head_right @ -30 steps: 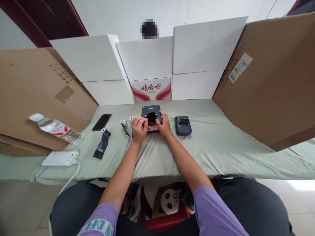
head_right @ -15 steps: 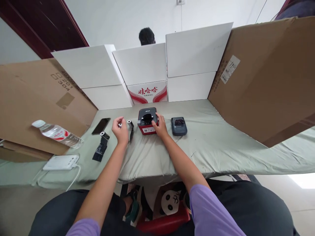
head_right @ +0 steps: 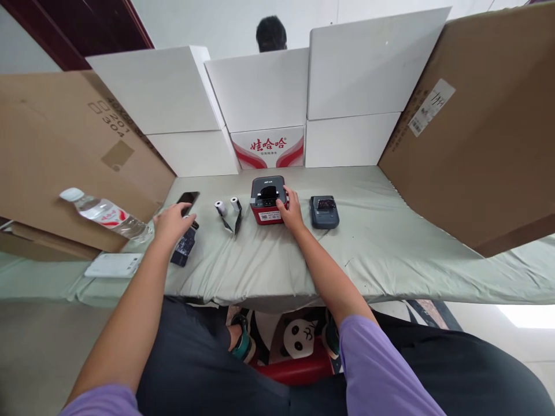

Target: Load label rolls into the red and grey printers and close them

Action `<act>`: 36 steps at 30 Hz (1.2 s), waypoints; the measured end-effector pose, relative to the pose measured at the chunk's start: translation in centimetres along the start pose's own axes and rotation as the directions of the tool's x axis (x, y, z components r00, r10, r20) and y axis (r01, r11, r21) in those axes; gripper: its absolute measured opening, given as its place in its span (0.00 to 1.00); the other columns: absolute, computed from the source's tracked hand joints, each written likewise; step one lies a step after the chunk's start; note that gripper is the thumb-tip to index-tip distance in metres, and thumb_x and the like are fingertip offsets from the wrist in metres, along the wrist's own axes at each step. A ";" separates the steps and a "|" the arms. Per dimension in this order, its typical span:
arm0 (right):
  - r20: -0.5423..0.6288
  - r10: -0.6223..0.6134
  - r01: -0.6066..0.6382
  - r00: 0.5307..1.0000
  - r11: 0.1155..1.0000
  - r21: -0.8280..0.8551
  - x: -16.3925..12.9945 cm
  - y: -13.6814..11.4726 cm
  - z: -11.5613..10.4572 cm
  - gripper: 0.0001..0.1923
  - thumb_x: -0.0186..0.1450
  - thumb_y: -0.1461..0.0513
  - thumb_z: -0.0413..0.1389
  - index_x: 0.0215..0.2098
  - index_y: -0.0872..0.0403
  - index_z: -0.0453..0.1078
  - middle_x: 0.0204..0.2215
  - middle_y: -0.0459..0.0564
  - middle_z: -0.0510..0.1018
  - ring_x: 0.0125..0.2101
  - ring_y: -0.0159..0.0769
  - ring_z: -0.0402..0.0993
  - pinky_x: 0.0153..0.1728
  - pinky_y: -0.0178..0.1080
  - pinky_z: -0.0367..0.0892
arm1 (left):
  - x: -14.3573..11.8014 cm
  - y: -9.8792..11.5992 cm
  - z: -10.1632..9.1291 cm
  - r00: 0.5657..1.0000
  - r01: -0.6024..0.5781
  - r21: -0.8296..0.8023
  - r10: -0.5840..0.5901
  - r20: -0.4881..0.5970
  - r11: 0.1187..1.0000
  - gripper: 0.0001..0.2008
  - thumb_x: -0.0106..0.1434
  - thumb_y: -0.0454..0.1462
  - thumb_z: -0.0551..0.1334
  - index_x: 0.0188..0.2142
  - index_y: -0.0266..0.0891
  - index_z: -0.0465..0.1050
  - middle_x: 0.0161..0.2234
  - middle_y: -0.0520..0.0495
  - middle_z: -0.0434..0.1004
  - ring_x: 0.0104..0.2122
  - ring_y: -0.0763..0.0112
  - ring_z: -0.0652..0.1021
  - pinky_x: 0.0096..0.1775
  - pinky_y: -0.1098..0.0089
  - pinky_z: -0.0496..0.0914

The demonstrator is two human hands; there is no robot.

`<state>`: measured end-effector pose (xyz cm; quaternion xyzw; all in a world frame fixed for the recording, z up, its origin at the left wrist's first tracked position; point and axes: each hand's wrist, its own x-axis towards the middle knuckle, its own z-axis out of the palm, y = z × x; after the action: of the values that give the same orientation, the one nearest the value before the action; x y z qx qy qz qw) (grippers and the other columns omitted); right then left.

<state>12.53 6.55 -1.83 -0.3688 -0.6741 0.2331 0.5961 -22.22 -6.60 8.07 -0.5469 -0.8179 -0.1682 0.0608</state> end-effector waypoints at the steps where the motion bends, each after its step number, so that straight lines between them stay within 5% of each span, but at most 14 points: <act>1: 0.000 0.001 -0.001 1.000 1.000 0.001 0.0 0.0 0.0 0.30 0.69 0.48 0.53 0.65 0.52 0.65 0.58 0.61 0.74 0.56 0.49 0.71 0.61 0.54 0.67 | 0.2 -0.6 -0.1 1.000 0.007 0.007 -0.007 0.026 1.000 0.22 0.64 0.42 0.61 0.57 0.42 0.76 0.58 0.33 0.78 0.57 0.41 0.77 0.58 0.45 0.68; 6: 0.011 -0.001 0.001 1.000 1.000 -0.015 0.1 0.0 -0.1 0.29 0.69 0.50 0.53 0.64 0.53 0.66 0.57 0.61 0.74 0.56 0.49 0.71 0.61 0.54 0.67 | 1.3 -2.7 0.1 0.964 0.089 0.022 -0.092 0.249 0.996 0.25 0.62 0.44 0.63 0.58 0.42 0.76 0.59 0.35 0.79 0.57 0.45 0.78 0.54 0.54 0.72; 16: 0.034 -0.066 0.068 0.997 0.995 -0.066 0.5 -0.9 -0.8 0.27 0.70 0.48 0.53 0.63 0.50 0.66 0.58 0.59 0.72 0.58 0.50 0.70 0.59 0.56 0.71 | 1.3 -3.4 1.4 0.984 -0.003 0.034 -0.003 0.181 0.999 0.28 0.56 0.32 0.62 0.57 0.39 0.76 0.54 0.35 0.82 0.54 0.48 0.80 0.55 0.57 0.72; 20: -0.003 -0.073 0.072 0.997 0.995 -0.073 0.4 -2.2 -1.4 0.27 0.70 0.48 0.53 0.63 0.50 0.64 0.59 0.60 0.70 0.56 0.50 0.72 0.54 0.54 0.75 | 1.3 -3.1 0.9 0.977 -0.014 0.064 0.000 0.215 0.998 0.28 0.58 0.35 0.62 0.60 0.37 0.74 0.55 0.33 0.79 0.54 0.47 0.79 0.55 0.56 0.72; 24: -0.011 -0.142 0.136 0.990 0.966 -0.220 -0.7 -5.0 -4.6 0.23 0.73 0.54 0.48 0.64 0.49 0.65 0.60 0.59 0.72 0.58 0.52 0.71 0.57 0.57 0.73 | 1.1 -2.0 -0.7 0.967 0.043 0.105 -0.068 0.244 0.994 0.31 0.63 0.45 0.64 0.64 0.40 0.70 0.62 0.32 0.73 0.56 0.44 0.77 0.56 0.51 0.73; 31: 0.415 -0.073 0.340 0.907 0.707 -0.620 -5.4 -7.2 -15.0 0.29 0.69 0.59 0.52 0.67 0.57 0.65 0.53 0.66 0.80 0.65 0.63 0.65 0.61 0.66 0.67 | -0.5 0.4 -3.3 0.986 0.035 0.111 -0.052 0.156 0.993 0.31 0.68 0.46 0.62 0.67 0.41 0.65 0.66 0.37 0.68 0.61 0.47 0.73 0.61 0.48 0.71; 36: 0.334 0.034 0.259 0.942 0.558 -0.788 -8.0 -7.7 -17.0 0.29 0.69 0.61 0.49 0.67 0.62 0.64 0.48 0.67 0.82 0.59 0.63 0.70 0.55 0.64 0.71 | -1.6 1.7 -4.0 0.995 -0.002 0.040 -0.002 0.104 0.999 0.29 0.67 0.44 0.62 0.66 0.41 0.67 0.63 0.39 0.71 0.60 0.49 0.74 0.61 0.52 0.70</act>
<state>27.53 -6.49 1.98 -0.5174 -0.8117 -0.0919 0.2547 -20.36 -8.80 11.66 -0.5535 -0.8232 -0.1231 0.0293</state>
